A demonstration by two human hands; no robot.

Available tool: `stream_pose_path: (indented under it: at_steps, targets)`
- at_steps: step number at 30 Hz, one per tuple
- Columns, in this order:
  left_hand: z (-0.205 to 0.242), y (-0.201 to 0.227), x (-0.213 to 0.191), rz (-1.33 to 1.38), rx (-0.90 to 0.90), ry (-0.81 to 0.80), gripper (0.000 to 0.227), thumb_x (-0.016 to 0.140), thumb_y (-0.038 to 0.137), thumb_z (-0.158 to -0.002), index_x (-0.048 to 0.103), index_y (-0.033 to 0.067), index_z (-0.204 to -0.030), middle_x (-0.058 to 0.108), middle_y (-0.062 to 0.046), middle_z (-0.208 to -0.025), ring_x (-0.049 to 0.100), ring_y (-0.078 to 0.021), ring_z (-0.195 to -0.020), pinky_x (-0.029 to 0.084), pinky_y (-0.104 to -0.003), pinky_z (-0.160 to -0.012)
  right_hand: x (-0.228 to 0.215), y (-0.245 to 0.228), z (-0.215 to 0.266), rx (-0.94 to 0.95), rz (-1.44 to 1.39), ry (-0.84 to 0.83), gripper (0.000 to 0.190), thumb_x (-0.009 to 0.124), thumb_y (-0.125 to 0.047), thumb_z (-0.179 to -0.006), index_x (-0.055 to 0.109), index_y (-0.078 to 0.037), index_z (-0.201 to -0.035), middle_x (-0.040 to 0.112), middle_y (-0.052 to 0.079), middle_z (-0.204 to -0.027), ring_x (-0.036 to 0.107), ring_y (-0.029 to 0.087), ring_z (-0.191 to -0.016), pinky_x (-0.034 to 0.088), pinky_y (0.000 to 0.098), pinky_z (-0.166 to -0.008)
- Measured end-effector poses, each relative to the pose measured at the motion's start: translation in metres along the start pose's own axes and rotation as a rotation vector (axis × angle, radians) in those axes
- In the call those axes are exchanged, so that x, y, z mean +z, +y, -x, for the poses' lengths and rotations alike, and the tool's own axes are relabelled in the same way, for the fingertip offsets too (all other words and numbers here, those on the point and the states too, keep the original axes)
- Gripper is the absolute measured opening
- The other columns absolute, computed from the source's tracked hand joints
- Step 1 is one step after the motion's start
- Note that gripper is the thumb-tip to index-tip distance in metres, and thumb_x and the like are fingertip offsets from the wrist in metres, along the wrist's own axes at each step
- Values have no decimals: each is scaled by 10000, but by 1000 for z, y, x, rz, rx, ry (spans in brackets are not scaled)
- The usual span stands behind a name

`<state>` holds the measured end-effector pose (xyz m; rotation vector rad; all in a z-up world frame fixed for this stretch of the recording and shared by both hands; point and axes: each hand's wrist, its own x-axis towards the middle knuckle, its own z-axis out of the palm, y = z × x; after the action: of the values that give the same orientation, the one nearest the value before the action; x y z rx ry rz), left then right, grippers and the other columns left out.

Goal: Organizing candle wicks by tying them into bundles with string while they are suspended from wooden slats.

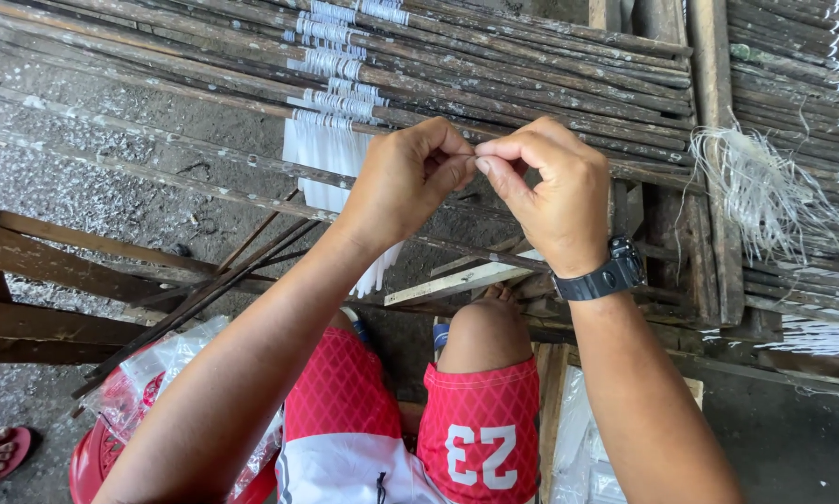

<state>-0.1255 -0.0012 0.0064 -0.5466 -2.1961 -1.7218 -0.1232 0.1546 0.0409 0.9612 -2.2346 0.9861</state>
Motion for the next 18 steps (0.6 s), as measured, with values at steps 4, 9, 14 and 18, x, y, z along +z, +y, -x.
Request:
stream_pose_path:
  at_steps: [4, 9, 14, 18]
  targets:
    - [0, 1, 0, -29, -1, -1, 46, 598, 40, -747, 598, 85, -738, 583, -24, -543, 570, -120, -475, 471, -220, -469, 1, 0, 1, -16, 8, 10, 13, 651, -36, -815, 658, -43, -824, 566, 70, -697, 556, 181, -571, 446, 266, -538]
    - [2, 1, 2, -138, 49, 6, 56, 598, 35, -737, 586, 76, -773, 591, -52, -582, 594, -171, -514, 478, -269, -479, 2, 0, 2, -9, 17, 26, 62, 612, -45, -844, 632, -41, -786, 533, 69, -676, 537, 188, -565, 434, 271, -538]
    - [9, 5, 6, -299, 209, 41, 179, 603, 53, -755, 487, 79, -889, 591, -76, -667, 610, -263, -631, 494, -373, -553, 1, -2, 2, 11, 24, 11, 90, 599, -44, -844, 599, -33, -754, 499, 75, -648, 522, 192, -549, 418, 282, -522]
    - [11, 3, 5, -444, 426, 139, 64, 566, 107, -813, 504, 106, -826, 500, -29, -630, 565, -246, -613, 475, -336, -548, -2, -16, 1, 1, 60, -19, 128, 551, -45, -871, 583, -23, -749, 471, 91, -647, 514, 231, -543, 410, 309, -517]
